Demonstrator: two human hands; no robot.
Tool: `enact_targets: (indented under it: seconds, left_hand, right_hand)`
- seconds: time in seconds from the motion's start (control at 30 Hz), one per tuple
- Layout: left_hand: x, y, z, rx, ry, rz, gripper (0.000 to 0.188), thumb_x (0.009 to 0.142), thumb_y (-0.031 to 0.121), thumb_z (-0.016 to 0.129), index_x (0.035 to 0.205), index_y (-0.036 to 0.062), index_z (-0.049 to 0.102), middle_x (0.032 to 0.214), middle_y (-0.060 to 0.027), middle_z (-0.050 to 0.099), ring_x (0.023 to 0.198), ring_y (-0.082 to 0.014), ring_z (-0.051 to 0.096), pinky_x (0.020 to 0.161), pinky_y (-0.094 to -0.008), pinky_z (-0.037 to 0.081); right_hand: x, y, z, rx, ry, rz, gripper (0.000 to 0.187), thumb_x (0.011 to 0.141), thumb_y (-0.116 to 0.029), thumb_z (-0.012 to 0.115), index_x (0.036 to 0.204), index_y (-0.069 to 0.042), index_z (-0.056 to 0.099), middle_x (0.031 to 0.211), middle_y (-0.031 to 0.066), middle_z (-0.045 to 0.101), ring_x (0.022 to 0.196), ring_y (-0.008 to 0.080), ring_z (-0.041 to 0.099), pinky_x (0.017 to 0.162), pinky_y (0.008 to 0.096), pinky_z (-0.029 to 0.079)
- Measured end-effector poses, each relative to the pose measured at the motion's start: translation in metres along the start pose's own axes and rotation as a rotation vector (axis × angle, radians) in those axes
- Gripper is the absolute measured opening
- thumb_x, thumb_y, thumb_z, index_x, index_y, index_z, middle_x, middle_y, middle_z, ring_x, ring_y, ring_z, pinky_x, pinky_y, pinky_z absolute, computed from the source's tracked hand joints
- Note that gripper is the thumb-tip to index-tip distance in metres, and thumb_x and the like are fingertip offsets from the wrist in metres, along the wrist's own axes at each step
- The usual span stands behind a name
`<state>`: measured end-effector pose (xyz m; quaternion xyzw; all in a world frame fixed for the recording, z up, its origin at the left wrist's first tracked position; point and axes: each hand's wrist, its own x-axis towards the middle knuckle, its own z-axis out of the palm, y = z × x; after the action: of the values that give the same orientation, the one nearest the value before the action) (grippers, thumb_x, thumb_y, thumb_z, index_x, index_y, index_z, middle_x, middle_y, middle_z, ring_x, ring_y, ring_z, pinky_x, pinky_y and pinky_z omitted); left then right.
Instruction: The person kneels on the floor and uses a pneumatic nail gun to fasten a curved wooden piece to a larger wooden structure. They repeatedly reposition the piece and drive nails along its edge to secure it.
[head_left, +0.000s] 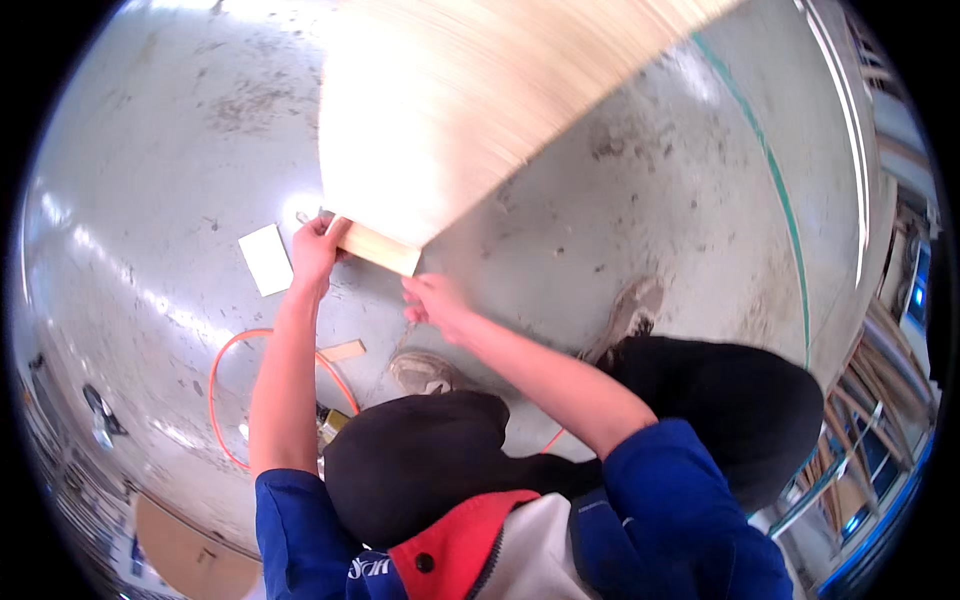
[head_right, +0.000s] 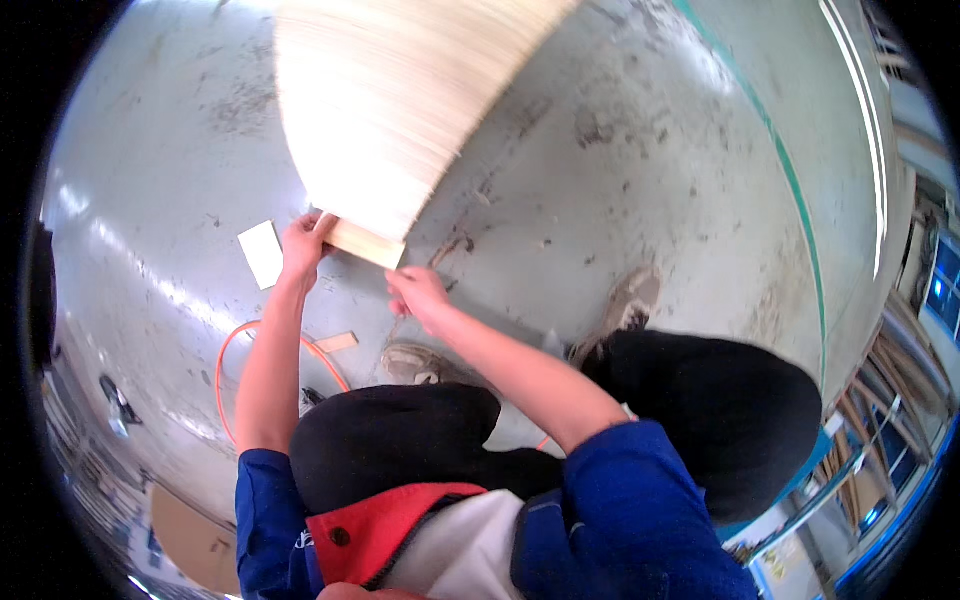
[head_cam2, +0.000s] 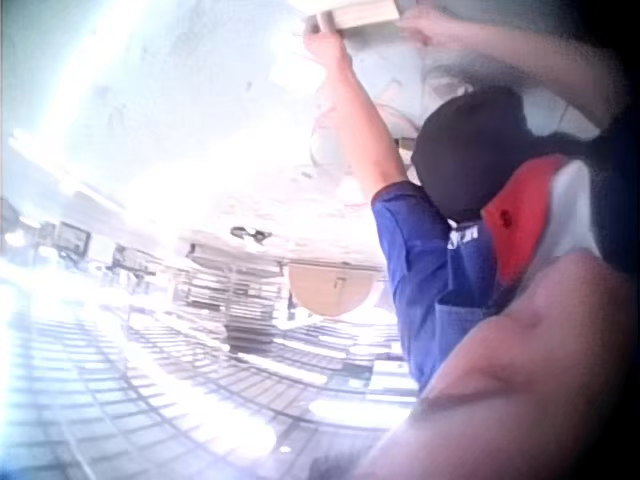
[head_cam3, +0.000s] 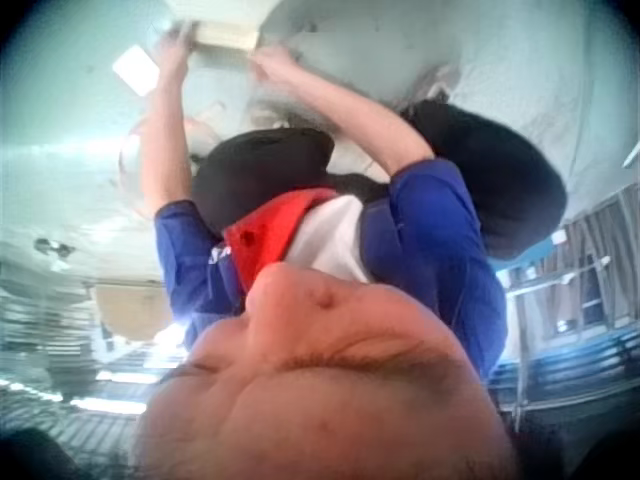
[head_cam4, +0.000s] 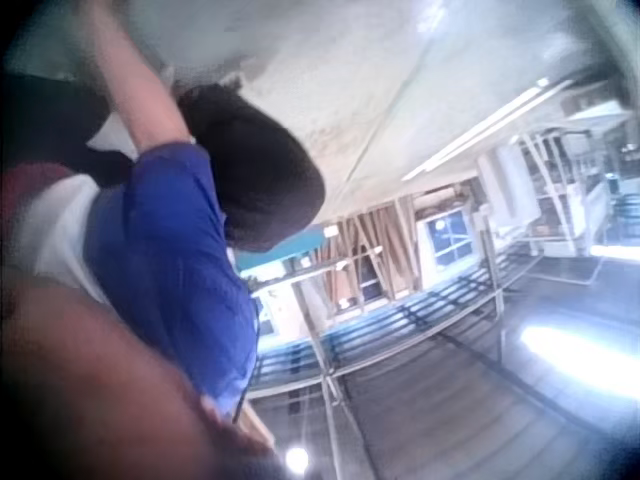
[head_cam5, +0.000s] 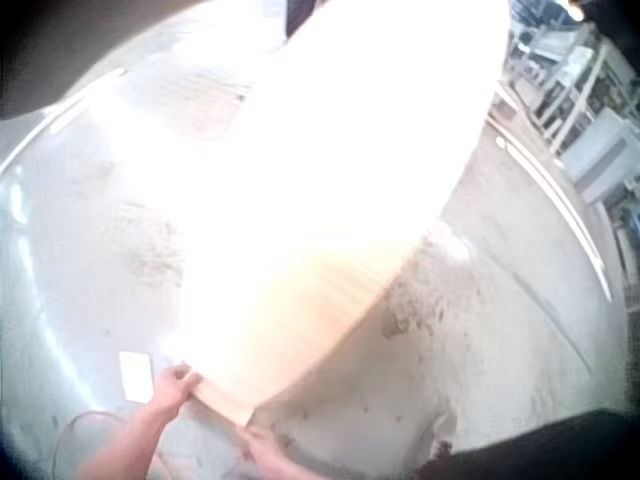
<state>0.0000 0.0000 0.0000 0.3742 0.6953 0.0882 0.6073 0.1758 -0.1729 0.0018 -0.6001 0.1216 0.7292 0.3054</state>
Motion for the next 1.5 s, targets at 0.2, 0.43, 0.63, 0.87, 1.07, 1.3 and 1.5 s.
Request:
enact_targets:
  seconds: [0.2,0.43,0.63,0.87,1.07,1.3,1.5]
  left_hand:
    - [-0.053,-0.013,-0.076,-0.013,0.172,0.097,0.043,0.103,0.028,0.071,0.131,-0.0052,0.071,0.097,-0.0116,0.075,0.080,-0.0188,0.071,0.074,-0.0340,0.059]
    - [-0.064,0.033,-0.046,0.331,0.472,0.790,0.038,0.094,0.020,0.080,0.130,0.0070,0.074,0.124,-0.0121,0.075,0.114,-0.0255,0.071,0.098,-0.0367,0.056]
    - [-0.056,0.069,0.011,0.062,0.238,0.649,0.042,0.094,0.015,0.079,0.133,0.0015,0.072,0.125,-0.0143,0.076,0.113,-0.0217,0.072,0.101,-0.0339,0.056]
    - [-0.046,0.079,0.015,0.031,0.181,0.643,0.038,0.095,0.014,0.079,0.128,-0.0028,0.073,0.117,-0.0145,0.078,0.105,-0.0186,0.073,0.097,-0.0321,0.057]
    - [-0.047,0.081,0.018,0.094,0.247,0.601,0.035,0.094,0.014,0.081,0.125,-0.0026,0.074,0.113,-0.0122,0.079,0.102,-0.0171,0.073,0.096,-0.0302,0.056]
    - [-0.052,0.084,0.019,0.110,0.268,0.575,0.034,0.094,0.013,0.082,0.121,-0.0055,0.075,0.110,-0.0130,0.079,0.101,-0.0163,0.073,0.095,-0.0298,0.056]
    - [-0.049,0.080,0.017,0.081,0.258,0.585,0.037,0.092,0.014,0.082,0.123,-0.0051,0.075,0.113,-0.0147,0.079,0.104,-0.0183,0.074,0.097,-0.0317,0.056]
  right_hand:
    - [-0.024,-0.011,-0.032,-0.297,0.110,-0.332,0.027,0.096,-0.015,0.076,0.117,0.001,0.069,0.086,0.0070,0.071,0.067,0.0104,0.064,0.060,0.0271,0.052]
    - [-0.048,-0.043,-0.017,-0.292,0.351,-0.755,0.036,0.093,-0.016,0.082,0.121,0.004,0.072,0.105,0.0108,0.079,0.091,0.0125,0.072,0.082,0.0282,0.058]
    - [-0.072,-0.075,0.014,-0.208,0.427,-0.943,0.038,0.091,-0.018,0.085,0.119,0.006,0.076,0.103,0.0107,0.080,0.090,0.0126,0.073,0.084,0.0270,0.058]
    - [-0.056,-0.076,0.019,-0.083,0.491,-0.936,0.024,0.089,-0.016,0.085,0.105,0.001,0.082,0.092,0.0107,0.082,0.080,0.0111,0.074,0.079,0.0264,0.057]
    - [-0.049,-0.069,0.023,-0.208,0.568,-0.993,0.024,0.091,-0.018,0.083,0.104,0.003,0.081,0.088,0.0133,0.081,0.076,0.0141,0.074,0.077,0.0285,0.057]
    - [-0.045,-0.068,0.022,-0.221,0.567,-1.065,0.021,0.092,-0.014,0.082,0.101,0.005,0.080,0.087,0.0144,0.080,0.076,0.0131,0.073,0.076,0.0284,0.058]
    - [-0.056,-0.073,0.020,-0.203,0.524,-1.035,0.023,0.090,-0.016,0.081,0.101,0.004,0.080,0.088,0.0143,0.080,0.077,0.0148,0.074,0.078,0.0304,0.059]
